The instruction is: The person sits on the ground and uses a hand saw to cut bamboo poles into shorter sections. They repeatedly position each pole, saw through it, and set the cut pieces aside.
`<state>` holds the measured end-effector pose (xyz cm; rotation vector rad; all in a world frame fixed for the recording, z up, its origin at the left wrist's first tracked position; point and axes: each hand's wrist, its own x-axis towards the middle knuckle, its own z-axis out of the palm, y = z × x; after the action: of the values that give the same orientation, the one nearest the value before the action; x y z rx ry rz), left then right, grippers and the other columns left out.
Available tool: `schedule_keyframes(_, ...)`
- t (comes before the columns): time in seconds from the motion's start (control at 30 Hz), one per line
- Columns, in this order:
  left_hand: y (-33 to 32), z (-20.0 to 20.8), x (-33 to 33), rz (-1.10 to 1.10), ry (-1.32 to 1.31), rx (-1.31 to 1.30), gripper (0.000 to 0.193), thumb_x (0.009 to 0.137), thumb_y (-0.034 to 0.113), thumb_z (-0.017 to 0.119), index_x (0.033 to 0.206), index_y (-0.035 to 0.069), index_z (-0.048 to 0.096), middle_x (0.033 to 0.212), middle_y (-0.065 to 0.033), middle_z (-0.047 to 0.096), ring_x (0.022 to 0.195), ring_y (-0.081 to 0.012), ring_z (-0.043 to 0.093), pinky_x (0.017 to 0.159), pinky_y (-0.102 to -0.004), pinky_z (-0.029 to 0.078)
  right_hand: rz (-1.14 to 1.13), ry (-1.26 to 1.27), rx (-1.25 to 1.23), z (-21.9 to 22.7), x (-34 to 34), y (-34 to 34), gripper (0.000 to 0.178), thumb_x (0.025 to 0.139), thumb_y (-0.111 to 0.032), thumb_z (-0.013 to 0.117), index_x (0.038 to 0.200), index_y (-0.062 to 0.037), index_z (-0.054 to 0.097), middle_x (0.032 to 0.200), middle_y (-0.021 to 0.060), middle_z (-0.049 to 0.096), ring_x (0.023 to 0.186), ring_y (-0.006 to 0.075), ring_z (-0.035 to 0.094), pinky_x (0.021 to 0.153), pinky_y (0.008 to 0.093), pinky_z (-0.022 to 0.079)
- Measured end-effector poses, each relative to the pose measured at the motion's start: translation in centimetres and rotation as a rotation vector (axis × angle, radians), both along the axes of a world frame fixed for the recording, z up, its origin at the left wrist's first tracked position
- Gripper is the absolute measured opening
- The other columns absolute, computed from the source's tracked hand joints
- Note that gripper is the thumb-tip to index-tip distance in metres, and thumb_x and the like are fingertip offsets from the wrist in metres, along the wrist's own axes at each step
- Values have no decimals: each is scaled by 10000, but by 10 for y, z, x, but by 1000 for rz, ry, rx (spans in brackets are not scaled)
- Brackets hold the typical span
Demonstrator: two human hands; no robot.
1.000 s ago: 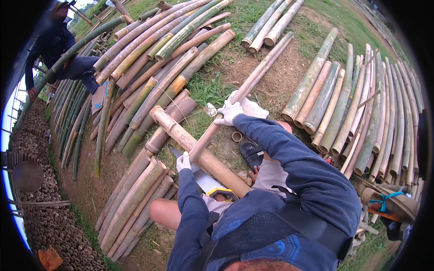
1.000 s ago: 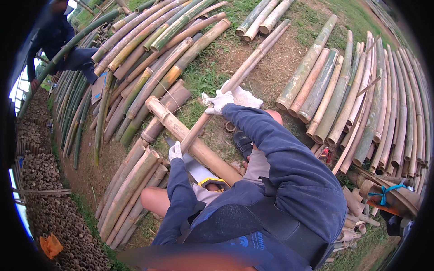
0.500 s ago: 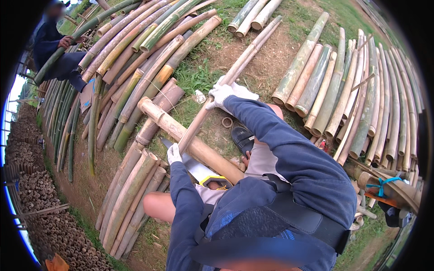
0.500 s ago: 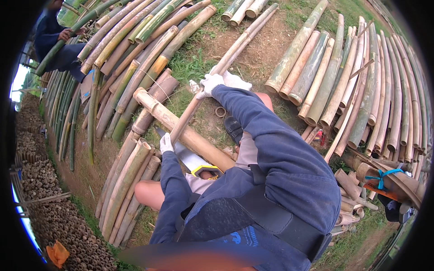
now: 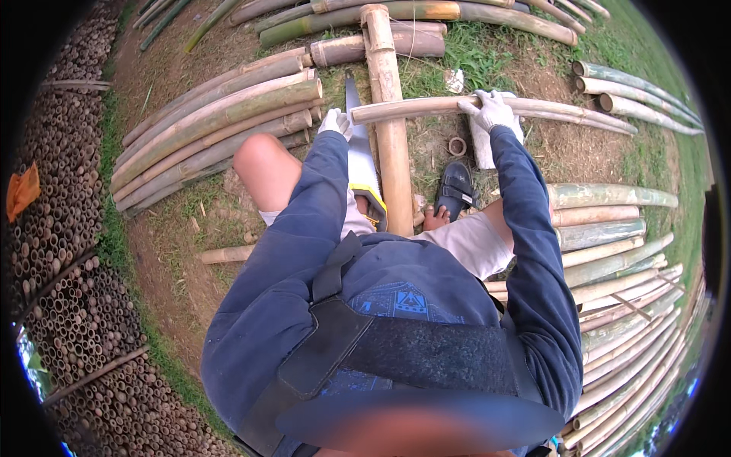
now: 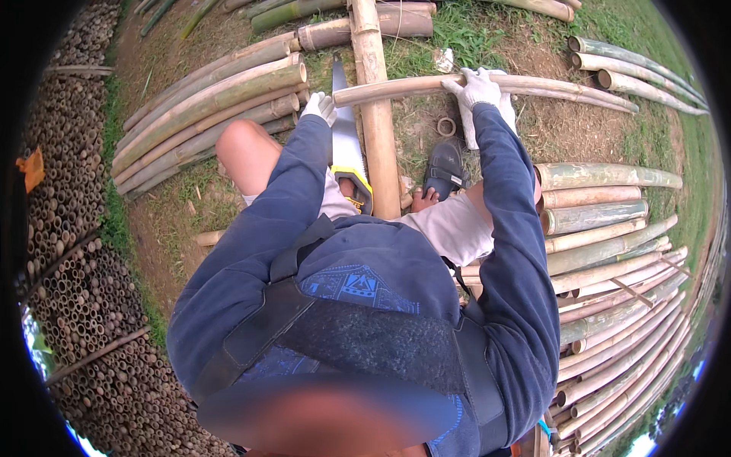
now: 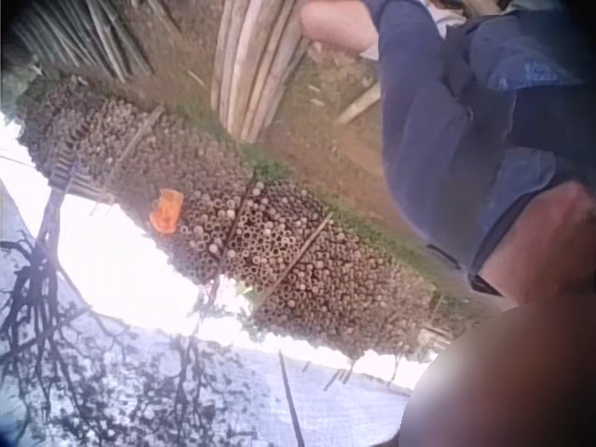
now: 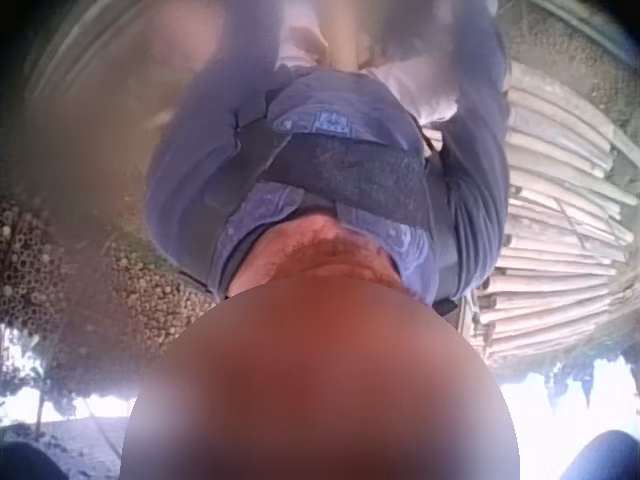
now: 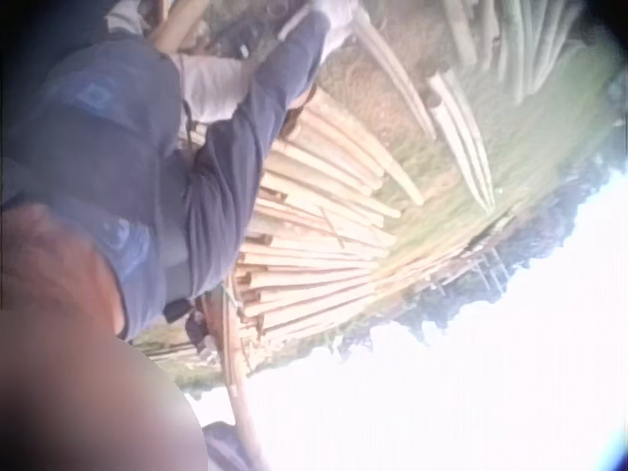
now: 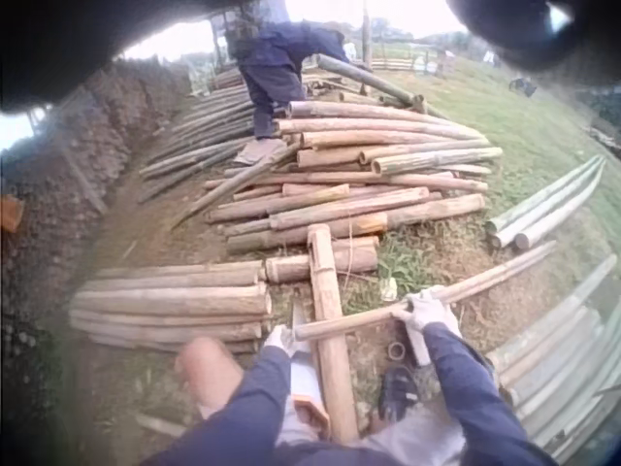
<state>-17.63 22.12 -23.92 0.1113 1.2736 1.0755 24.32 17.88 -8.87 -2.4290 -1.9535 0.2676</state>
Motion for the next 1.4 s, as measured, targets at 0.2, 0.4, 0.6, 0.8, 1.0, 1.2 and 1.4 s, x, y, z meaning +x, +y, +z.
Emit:
schedule_keyframes(0.2, -23, 17, 9, -78, 66, 65, 324, 989, 316, 746, 1279, 173, 734, 1155, -37, 760, 1033, -187, 712, 800, -392, 537, 31, -35, -44, -16, 2, 11, 867, 905, -802, 566, 1550, -223, 550, 1596, 217, 483, 1439, 426, 499, 1196, 506, 402)
schedule_keyframes(0.4, -29, 32, 18, -189, 296, 225, 336, 969, 282, 786, 1278, 150, 773, 1148, -24, 765, 935, -121, 669, 722, -306, 545, 133, -105, 61, -43, 1, 24, 632, 985, -687, 523, 1448, -271, 630, 1421, 212, 602, 1258, 412, 631, 1080, 506, 499)
schedule_keyframes(0.6, -20, 31, 18, -201, 378, 238, 369, 898, 289, 870, 1212, 109, 799, 1100, -16, 771, 930, -126, 690, 769, -291, 549, 169, -70, 29, -37, -17, 28, 536, 1019, -601, 514, 1434, -285, 640, 1329, 209, 653, 1216, 411, 650, 1040, 501, 523)
schedule_keyframes(0.8, -4, 20, 25, -241, 619, 334, 412, 856, 316, 878, 1123, 10, 809, 1051, -84, 803, 935, -167, 723, 896, -315, 565, 119, -83, 85, -21, -72, 11, 403, 1021, -435, 571, 1359, -240, 671, 1296, 226, 660, 1190, 413, 655, 1017, 510, 527)
schedule_keyframes(1.0, -5, 25, 28, -218, 619, 359, 407, 873, 327, 856, 1103, -6, 808, 1022, -110, 808, 905, -191, 735, 874, -337, 577, 90, -14, 253, -24, -155, -5, 410, 951, -360, 679, 1329, -202, 678, 1208, 191, 621, 1074, 393, 654, 959, 522, 523)
schedule_keyframes(1.2, -8, 28, 28, -277, 752, 353, 449, 874, 384, 840, 1119, 10, 806, 1035, -123, 810, 936, -219, 747, 907, -358, 566, 85, -12, 171, -30, -201, -22, 647, 912, -364, 716, 1517, -214, 539, 1455, 199, 493, 1150, 429, 608, 1003, 522, 519)
schedule_keyframes(1.4, 4, 16, 24, -270, 589, 340, 499, 856, 374, 875, 1151, -20, 789, 1065, -130, 803, 952, -215, 742, 920, -352, 577, 10, 490, 324, -56, -229, -63, 582, 920, -351, 679, 1418, -59, 609, 1319, 274, 653, 1224, 426, 628, 1078, 497, 502)
